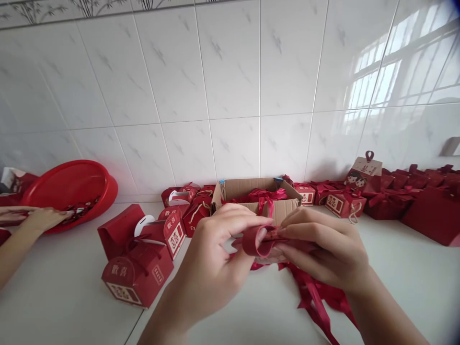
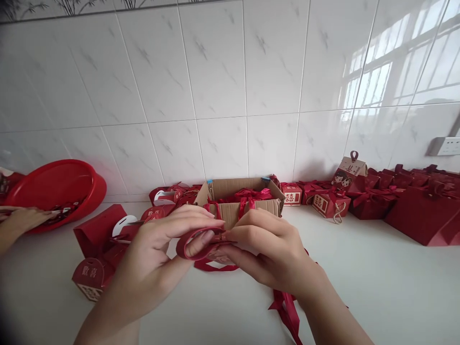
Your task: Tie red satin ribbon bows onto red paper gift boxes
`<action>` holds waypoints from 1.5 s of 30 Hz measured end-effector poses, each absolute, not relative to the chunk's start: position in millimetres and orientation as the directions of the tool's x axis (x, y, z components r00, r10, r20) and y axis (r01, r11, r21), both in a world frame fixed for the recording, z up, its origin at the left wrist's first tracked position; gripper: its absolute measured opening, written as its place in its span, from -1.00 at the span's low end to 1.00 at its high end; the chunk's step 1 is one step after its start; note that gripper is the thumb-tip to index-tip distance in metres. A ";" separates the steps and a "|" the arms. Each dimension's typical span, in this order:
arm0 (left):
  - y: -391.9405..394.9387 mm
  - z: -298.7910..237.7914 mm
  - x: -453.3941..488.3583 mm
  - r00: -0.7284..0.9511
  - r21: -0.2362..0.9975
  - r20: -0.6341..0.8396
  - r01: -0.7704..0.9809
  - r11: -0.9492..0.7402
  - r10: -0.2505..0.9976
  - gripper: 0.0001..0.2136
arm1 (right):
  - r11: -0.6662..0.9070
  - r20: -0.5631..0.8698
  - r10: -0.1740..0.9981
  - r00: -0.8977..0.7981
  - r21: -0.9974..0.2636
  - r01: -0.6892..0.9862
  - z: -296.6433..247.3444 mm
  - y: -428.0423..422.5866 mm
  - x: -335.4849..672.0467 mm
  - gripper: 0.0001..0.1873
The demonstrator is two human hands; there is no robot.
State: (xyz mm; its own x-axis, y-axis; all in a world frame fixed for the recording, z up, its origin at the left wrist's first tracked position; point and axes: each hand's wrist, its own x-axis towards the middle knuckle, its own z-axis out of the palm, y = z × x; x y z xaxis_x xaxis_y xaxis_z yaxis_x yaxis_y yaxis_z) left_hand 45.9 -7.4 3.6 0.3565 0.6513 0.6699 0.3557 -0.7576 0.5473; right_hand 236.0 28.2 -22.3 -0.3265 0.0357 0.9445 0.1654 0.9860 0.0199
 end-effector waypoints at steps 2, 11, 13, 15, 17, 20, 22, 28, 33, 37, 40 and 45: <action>-8.7 4.5 46.7 0.371 0.536 0.672 0.353 -0.767 0.641 -0.73 | 0.986 0.944 0.035 -0.328 0.021 0.163 -22.2 28.1 236.2 -0.88; -15.9 8.6 42.1 0.446 0.402 0.692 0.414 -0.817 0.567 -0.68 | 0.987 0.957 -0.011 -0.290 0.057 0.151 -22.3 26.3 237.1 -0.81; -15.8 7.5 42.3 0.436 0.415 0.687 0.421 -0.806 0.581 -0.72 | 0.981 0.962 -0.041 -0.269 0.090 0.170 -20.8 25.0 236.7 -0.80; -12.8 6.2 43.5 0.421 0.453 0.683 0.398 -0.798 0.597 -0.79 | 0.975 0.964 -0.076 -0.255 0.125 0.181 -19.1 23.9 236.2 -0.80; -8.1 5.1 44.3 0.418 0.498 0.679 0.342 -0.797 0.603 -0.84 | 0.971 0.962 -0.102 -0.252 0.151 0.187 -17.6 23.4 235.8 -0.80; -1.4 4.9 43.5 0.432 0.515 0.694 0.260 -0.817 0.575 -0.84 | 0.966 0.959 -0.129 -0.254 0.180 0.188 -16.3 23.7 235.3 -0.78; 1.4 5.8 42.1 0.440 0.500 0.710 0.233 -0.834 0.549 -0.85 | 0.965 0.956 -0.140 -0.257 0.189 0.181 -16.1 24.0 235.1 -0.77; 3.5 7.6 40.6 0.453 0.539 0.696 0.184 -0.822 0.557 -0.90 | 0.975 0.955 -0.121 -0.271 0.166 0.150 -15.9 24.1 235.3 -0.81; 4.9 5.1 39.0 0.444 0.563 0.687 0.175 -0.807 0.576 -0.85 | 0.974 0.956 -0.131 -0.262 0.174 0.147 -15.9 25.1 236.2 -0.85; 8.4 3.7 38.0 0.413 0.503 0.735 0.200 -0.841 0.537 -0.85 | 0.970 0.961 -0.126 -0.248 0.171 0.171 -16.7 25.8 236.0 -0.88; 10.4 5.1 39.8 0.367 0.483 0.765 0.218 -0.848 0.530 -0.89 | 0.967 0.967 -0.114 -0.228 0.160 0.197 -18.2 26.9 235.2 -0.90; 11.1 8.9 45.1 0.318 0.508 0.761 0.251 -0.824 0.566 -0.80 | 0.962 0.971 -0.109 -0.212 0.157 0.225 -21.3 30.0 233.9 -0.98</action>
State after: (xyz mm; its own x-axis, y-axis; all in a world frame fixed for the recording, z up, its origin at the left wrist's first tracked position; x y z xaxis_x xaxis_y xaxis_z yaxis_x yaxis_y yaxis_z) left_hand 45.1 11.1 8.9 0.3179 0.5659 0.7607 0.2510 -0.8239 0.5081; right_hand 233.9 30.0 -21.3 -0.2122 -0.1087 0.9712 0.2251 0.9616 0.1568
